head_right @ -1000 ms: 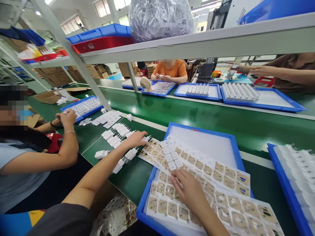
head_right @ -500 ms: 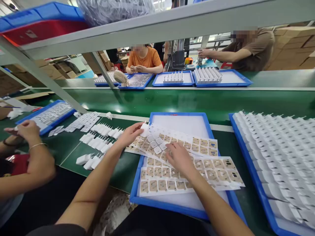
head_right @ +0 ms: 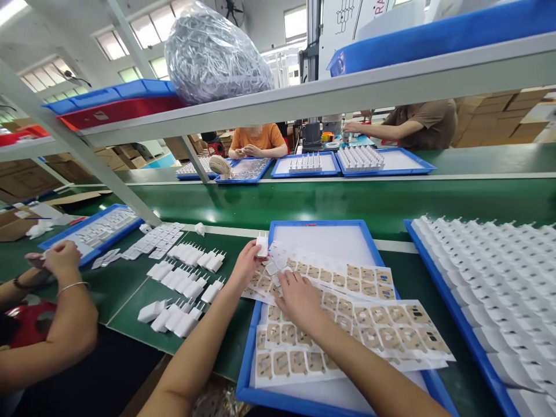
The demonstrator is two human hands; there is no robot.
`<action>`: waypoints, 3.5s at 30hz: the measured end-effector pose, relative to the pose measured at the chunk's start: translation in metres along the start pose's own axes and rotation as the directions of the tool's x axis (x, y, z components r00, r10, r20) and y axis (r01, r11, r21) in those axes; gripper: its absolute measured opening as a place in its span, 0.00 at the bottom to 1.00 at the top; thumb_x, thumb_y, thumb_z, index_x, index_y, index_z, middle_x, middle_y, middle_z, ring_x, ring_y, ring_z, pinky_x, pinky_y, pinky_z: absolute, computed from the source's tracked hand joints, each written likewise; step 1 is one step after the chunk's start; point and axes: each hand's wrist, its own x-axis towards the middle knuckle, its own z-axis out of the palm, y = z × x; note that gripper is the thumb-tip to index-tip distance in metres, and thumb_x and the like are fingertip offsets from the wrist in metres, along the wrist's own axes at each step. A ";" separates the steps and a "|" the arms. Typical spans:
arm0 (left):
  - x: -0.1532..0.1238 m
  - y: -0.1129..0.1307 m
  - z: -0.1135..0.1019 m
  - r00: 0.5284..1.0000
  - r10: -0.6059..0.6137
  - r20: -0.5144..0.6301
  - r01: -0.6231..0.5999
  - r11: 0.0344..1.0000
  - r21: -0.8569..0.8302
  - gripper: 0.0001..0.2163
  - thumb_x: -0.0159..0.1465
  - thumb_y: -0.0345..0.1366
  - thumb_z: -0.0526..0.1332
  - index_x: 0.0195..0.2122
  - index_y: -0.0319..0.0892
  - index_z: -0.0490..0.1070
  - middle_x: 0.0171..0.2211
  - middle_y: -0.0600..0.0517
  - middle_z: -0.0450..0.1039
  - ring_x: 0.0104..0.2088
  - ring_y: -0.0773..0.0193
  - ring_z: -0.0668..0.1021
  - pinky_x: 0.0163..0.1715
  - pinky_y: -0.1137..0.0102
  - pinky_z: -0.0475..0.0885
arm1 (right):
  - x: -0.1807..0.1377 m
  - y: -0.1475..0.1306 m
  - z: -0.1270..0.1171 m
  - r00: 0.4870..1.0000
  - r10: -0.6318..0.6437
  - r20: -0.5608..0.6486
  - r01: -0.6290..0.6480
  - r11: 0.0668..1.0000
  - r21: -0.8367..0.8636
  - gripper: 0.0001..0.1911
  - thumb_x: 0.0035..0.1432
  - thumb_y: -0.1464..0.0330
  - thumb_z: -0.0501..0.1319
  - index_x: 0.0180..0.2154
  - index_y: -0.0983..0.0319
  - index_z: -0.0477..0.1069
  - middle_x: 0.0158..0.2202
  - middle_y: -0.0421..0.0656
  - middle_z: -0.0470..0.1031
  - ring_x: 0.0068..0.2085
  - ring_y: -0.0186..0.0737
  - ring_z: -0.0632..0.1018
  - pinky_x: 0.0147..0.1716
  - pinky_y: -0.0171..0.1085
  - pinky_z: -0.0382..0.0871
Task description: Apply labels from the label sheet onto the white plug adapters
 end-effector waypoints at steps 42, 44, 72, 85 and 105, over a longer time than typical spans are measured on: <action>-0.033 0.007 0.023 0.987 -0.007 0.161 0.036 0.982 -0.184 0.22 0.57 0.50 0.66 0.47 0.41 0.70 0.39 0.47 0.77 0.35 0.63 0.77 0.32 0.71 0.73 | -0.025 0.086 -0.061 0.827 0.562 0.002 -0.208 0.303 0.930 0.18 0.59 0.55 0.61 0.46 0.60 0.71 0.29 0.41 0.77 0.28 0.38 0.76 0.27 0.34 0.70; -0.033 0.007 0.023 0.986 -0.015 0.164 0.045 0.983 -0.177 0.21 0.57 0.49 0.66 0.47 0.41 0.70 0.38 0.47 0.77 0.32 0.64 0.76 0.29 0.71 0.73 | -0.026 0.085 -0.062 0.817 0.577 -0.021 -0.210 0.331 0.920 0.19 0.58 0.55 0.61 0.45 0.60 0.72 0.28 0.41 0.77 0.27 0.38 0.75 0.26 0.34 0.69; -0.025 0.017 0.016 0.996 -0.024 0.090 0.046 0.968 -0.246 0.23 0.52 0.40 0.71 0.48 0.41 0.70 0.43 0.45 0.77 0.41 0.58 0.80 0.42 0.64 0.74 | -0.030 0.088 -0.062 0.810 0.574 -0.117 -0.184 0.438 0.880 0.19 0.59 0.53 0.60 0.44 0.59 0.74 0.32 0.45 0.79 0.32 0.43 0.78 0.28 0.36 0.71; -0.039 0.006 0.024 0.816 -0.320 0.481 0.366 0.931 0.000 0.26 0.48 0.43 0.74 0.47 0.39 0.76 0.40 0.43 0.78 0.33 0.61 0.80 0.35 0.70 0.71 | -0.028 0.093 -0.054 0.820 0.571 0.038 -0.149 0.149 0.978 0.17 0.55 0.54 0.64 0.42 0.57 0.74 0.37 0.45 0.78 0.34 0.44 0.78 0.29 0.37 0.73; -0.043 0.003 0.021 0.747 -0.351 0.564 0.347 0.930 0.119 0.29 0.49 0.43 0.73 0.50 0.37 0.74 0.32 0.44 0.79 0.31 0.59 0.80 0.32 0.69 0.73 | -0.021 0.101 -0.049 0.790 0.611 0.039 -0.336 0.380 0.862 0.17 0.58 0.55 0.60 0.44 0.59 0.74 0.33 0.44 0.79 0.31 0.45 0.79 0.27 0.37 0.73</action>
